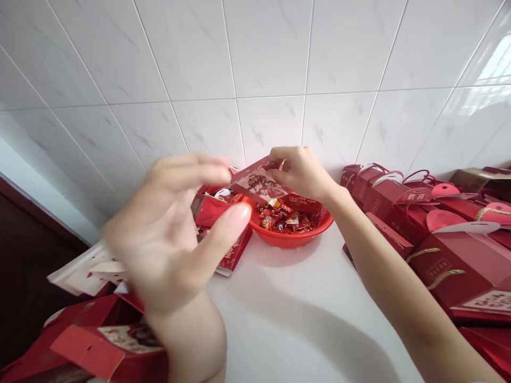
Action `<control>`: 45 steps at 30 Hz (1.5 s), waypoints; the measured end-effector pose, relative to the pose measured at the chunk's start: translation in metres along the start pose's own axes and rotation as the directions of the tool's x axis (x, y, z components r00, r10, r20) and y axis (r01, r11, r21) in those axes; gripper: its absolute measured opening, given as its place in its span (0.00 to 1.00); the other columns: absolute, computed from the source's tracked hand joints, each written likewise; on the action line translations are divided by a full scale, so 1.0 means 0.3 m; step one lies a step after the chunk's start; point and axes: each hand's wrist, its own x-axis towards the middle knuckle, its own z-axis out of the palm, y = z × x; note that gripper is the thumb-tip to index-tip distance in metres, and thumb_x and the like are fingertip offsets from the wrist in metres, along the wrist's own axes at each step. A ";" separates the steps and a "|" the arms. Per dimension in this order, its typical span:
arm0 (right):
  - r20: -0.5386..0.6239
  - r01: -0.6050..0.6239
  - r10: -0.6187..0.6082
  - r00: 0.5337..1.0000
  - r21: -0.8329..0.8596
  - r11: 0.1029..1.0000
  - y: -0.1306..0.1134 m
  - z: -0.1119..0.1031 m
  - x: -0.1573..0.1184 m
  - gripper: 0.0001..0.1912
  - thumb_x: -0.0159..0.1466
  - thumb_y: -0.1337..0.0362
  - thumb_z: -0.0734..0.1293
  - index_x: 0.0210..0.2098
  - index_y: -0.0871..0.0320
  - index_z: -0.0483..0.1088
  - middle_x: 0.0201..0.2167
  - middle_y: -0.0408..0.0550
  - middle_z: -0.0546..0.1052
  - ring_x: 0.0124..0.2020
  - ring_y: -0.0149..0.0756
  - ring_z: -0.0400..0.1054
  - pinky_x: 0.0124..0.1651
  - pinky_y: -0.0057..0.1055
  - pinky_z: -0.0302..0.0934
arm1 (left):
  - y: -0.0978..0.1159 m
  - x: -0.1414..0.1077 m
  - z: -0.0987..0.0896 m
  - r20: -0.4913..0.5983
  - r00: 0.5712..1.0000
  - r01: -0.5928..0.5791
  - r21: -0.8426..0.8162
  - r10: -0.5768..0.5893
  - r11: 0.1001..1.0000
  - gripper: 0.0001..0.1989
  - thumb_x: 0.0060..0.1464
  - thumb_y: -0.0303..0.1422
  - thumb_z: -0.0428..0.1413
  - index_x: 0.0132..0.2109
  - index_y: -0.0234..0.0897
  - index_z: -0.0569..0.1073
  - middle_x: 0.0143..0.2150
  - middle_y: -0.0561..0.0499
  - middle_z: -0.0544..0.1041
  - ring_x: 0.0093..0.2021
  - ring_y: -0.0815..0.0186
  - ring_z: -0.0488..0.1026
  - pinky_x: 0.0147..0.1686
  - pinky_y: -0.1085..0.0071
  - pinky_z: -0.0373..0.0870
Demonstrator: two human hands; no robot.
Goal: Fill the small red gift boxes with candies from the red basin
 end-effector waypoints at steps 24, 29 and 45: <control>0.426 -0.441 0.203 0.882 0.593 0.674 0.175 -0.109 -0.313 0.16 0.58 0.55 0.74 0.36 0.63 0.76 0.32 0.51 0.81 0.33 0.35 0.75 0.41 0.32 0.69 | -0.122 0.045 0.086 0.793 0.527 0.513 -0.009 -0.307 0.859 0.11 0.54 0.41 0.63 0.37 0.37 0.80 0.34 0.49 0.81 0.34 0.65 0.77 0.34 0.72 0.76; 0.409 -0.515 0.376 0.831 0.315 0.797 0.289 0.021 -0.277 0.11 0.61 0.60 0.69 0.35 0.62 0.76 0.32 0.49 0.79 0.34 0.33 0.72 0.38 0.28 0.65 | -0.115 0.042 0.101 0.850 0.455 0.444 0.042 -0.265 0.895 0.10 0.55 0.39 0.61 0.39 0.38 0.80 0.34 0.50 0.81 0.35 0.65 0.77 0.35 0.72 0.75; 0.650 -0.311 0.551 0.524 -0.456 0.834 0.358 0.214 -0.212 0.22 0.53 0.66 0.73 0.48 0.57 0.78 0.49 0.54 0.80 0.44 0.45 0.76 0.33 0.28 0.64 | -0.254 -0.003 0.239 0.989 0.057 0.547 0.084 -0.137 0.833 0.17 0.57 0.40 0.61 0.50 0.37 0.78 0.44 0.47 0.81 0.44 0.61 0.77 0.42 0.70 0.72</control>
